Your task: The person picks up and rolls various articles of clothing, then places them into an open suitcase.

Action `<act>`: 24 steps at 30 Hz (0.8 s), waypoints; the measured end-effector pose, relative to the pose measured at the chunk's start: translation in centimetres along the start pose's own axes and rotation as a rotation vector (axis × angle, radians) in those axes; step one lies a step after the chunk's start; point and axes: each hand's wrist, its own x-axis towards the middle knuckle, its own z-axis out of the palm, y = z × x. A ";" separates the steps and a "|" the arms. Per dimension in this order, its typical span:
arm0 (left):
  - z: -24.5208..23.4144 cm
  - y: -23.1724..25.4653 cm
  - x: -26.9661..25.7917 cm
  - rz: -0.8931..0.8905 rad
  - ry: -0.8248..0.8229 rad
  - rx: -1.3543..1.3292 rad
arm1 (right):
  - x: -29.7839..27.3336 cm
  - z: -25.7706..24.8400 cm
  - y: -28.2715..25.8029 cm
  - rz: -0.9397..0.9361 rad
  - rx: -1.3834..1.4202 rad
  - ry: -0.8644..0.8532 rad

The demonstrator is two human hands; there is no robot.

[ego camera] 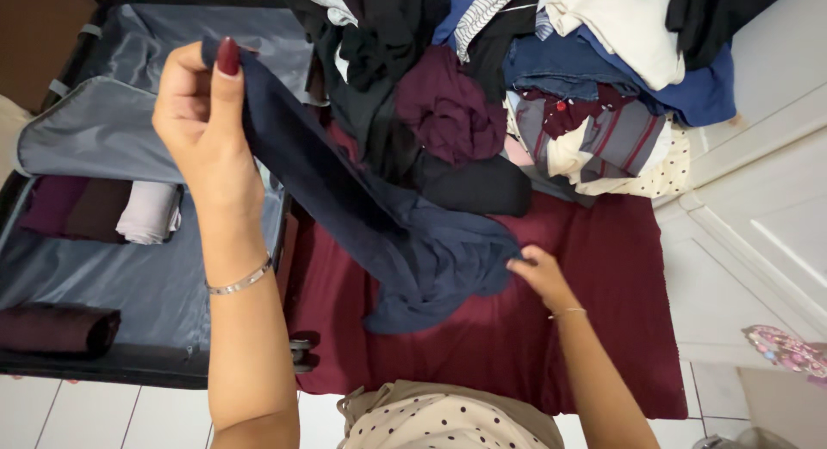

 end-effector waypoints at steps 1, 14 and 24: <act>-0.5 -0.3 0.1 0.018 0.008 0.001 | 0.4 -1.6 -0.3 0.017 0.149 0.013; -19.4 -5.3 7.5 -0.030 0.269 -0.187 | 2.8 -31.8 -19.1 -0.160 -0.374 -0.276; -23.7 -9.0 6.2 0.126 0.251 0.025 | 2.5 -28.0 -14.0 0.450 -1.703 -0.362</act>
